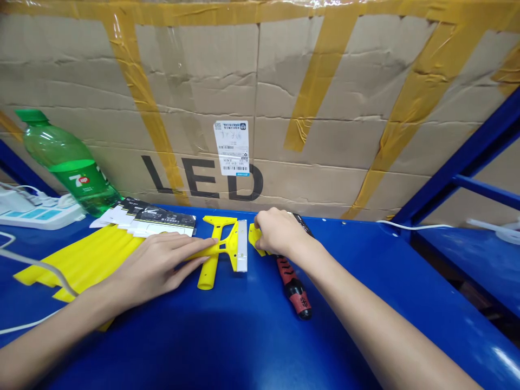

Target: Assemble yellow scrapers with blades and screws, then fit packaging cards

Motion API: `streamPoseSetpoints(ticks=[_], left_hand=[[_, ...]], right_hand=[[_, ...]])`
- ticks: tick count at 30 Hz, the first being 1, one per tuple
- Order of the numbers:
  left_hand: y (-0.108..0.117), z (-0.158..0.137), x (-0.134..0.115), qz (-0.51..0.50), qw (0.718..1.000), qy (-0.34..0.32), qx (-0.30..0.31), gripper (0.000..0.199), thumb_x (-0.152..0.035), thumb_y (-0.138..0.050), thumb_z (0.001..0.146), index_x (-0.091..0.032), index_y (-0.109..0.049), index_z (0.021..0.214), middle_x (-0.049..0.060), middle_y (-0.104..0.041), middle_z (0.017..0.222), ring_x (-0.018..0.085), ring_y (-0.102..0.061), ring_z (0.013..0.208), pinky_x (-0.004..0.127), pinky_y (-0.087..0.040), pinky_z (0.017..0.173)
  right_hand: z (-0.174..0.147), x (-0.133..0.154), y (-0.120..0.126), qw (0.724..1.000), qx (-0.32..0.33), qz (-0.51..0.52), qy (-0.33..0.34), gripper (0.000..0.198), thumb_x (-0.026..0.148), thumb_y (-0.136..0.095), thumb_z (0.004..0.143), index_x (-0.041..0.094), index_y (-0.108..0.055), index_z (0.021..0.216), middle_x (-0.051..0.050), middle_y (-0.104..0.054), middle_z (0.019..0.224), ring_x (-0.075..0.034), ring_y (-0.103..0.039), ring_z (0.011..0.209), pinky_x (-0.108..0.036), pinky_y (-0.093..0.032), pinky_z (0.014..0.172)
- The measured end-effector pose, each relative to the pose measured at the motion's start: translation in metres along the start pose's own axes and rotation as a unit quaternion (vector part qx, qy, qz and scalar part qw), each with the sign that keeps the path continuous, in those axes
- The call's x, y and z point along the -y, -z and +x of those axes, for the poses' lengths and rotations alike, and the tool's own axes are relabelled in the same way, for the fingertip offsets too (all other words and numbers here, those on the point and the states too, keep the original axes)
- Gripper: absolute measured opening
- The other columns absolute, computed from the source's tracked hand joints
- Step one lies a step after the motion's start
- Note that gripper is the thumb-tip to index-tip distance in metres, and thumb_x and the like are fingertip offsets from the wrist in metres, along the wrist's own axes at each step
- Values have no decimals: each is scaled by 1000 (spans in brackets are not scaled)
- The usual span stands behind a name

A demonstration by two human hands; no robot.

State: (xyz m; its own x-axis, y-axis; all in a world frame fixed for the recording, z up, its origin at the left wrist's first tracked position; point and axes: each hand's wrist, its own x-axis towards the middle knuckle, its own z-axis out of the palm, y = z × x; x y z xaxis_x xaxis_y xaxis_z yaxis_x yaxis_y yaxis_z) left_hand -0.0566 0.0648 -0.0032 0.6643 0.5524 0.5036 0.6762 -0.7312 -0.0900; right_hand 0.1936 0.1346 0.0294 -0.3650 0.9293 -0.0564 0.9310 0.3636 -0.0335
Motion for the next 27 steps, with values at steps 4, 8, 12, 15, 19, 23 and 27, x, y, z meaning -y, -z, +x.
streamPoseSetpoints(ticks=[4,8,12,15,19,23,27], left_hand=[[0,0,-2,-2,1000,-6,4,27,-25,-53,99,-20,-65,122,4,-79,98,23,-74,76,34,-56,64],[-1,0,-5,-10,1000,-6,11,28,-25,-53,100,-20,-64,124,5,-79,101,22,-75,81,34,-56,68],[-2,-1,-6,-20,1000,-5,11,28,-24,-54,99,-20,-65,124,6,-79,101,23,-75,85,35,-57,72],[-3,0,-7,-26,1000,-10,2,28,-22,-56,98,-20,-64,125,5,-78,102,22,-74,84,35,-57,72],[-1,1,-9,-23,999,-17,-13,29,-21,-58,97,-20,-64,125,4,-79,101,21,-73,80,33,-55,68],[1,3,-12,-27,999,-18,-20,27,-22,-57,97,-19,-65,124,4,-79,98,20,-73,78,31,-54,67],[0,4,-14,-36,999,-19,-22,30,-21,-58,97,-20,-64,126,4,-79,104,20,-75,82,32,-56,69]], right_hand=[[-3,5,-4,999,-21,-33,-3,48,20,-71,68,18,-76,116,-15,-78,93,-33,-74,84,-36,-51,67],[-8,10,-7,997,-43,-57,5,37,14,-64,72,17,-77,106,-17,-77,91,-34,-74,83,-37,-50,66],[-10,10,-10,997,-53,-61,13,23,12,-60,75,14,-78,89,-19,-76,86,-35,-74,80,-36,-48,64],[-12,9,-8,996,-73,-52,20,20,17,-59,77,13,-77,85,-20,-75,83,-34,-73,76,-36,-46,62],[-21,4,2,991,-129,-30,14,28,27,-53,85,15,-77,88,-17,-76,84,-31,-72,77,-35,-46,64],[-37,-10,6,971,-227,80,-11,24,24,-54,86,17,-77,86,-9,-75,75,-25,-71,72,-33,-47,66],[-52,-29,-4,928,-264,258,-56,15,25,-62,82,18,-74,80,-5,-75,75,-20,-70,69,-30,-49,67]])
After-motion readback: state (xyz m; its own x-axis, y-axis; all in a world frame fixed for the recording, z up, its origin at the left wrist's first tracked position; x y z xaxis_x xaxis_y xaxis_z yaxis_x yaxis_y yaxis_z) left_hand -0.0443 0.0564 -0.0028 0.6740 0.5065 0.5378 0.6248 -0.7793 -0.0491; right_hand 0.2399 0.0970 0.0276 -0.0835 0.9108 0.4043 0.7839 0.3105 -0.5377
